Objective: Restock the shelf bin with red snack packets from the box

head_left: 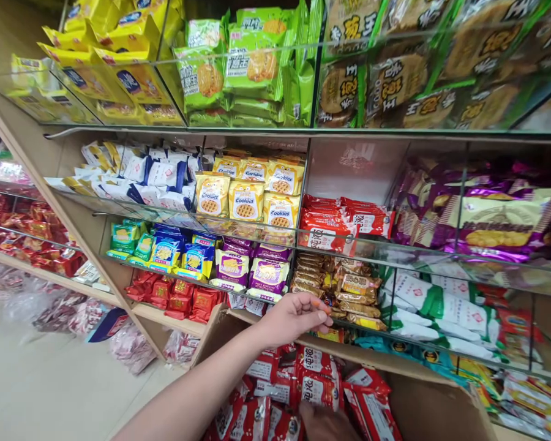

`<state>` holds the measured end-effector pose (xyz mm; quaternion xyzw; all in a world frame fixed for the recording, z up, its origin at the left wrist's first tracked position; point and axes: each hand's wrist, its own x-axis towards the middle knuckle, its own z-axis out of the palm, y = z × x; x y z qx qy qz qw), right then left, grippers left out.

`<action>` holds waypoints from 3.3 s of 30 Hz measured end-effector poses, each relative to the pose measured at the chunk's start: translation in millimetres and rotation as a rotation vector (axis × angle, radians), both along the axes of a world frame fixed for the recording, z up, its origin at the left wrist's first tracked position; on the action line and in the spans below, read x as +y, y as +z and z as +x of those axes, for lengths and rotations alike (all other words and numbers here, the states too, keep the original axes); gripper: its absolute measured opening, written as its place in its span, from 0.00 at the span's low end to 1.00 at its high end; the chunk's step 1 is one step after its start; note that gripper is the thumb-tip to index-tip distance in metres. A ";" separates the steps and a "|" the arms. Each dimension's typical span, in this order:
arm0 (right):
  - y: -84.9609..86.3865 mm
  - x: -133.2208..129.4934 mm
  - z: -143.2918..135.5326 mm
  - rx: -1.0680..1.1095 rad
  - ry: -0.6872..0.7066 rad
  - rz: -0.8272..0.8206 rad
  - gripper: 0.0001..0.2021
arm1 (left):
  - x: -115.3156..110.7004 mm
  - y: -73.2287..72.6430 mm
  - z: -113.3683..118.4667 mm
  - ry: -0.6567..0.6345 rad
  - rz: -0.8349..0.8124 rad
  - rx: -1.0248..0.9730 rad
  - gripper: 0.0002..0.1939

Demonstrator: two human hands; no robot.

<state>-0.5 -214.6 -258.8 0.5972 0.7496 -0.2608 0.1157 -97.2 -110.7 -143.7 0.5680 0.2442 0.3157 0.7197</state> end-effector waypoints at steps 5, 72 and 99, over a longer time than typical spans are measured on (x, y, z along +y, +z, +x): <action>4.2 -0.7 9.7 0.187 -0.057 -0.092 0.27 | 0.1 -0.9 0.5 -0.006 -0.015 0.000 0.17; 94.6 8.9 69.6 1.072 -0.262 1.061 0.14 | 0.0 6.3 -5.3 0.119 0.155 -0.120 0.15; 96.1 14.4 68.4 1.460 -0.641 0.714 0.11 | -2.3 8.2 -1.6 -0.099 0.158 0.061 0.24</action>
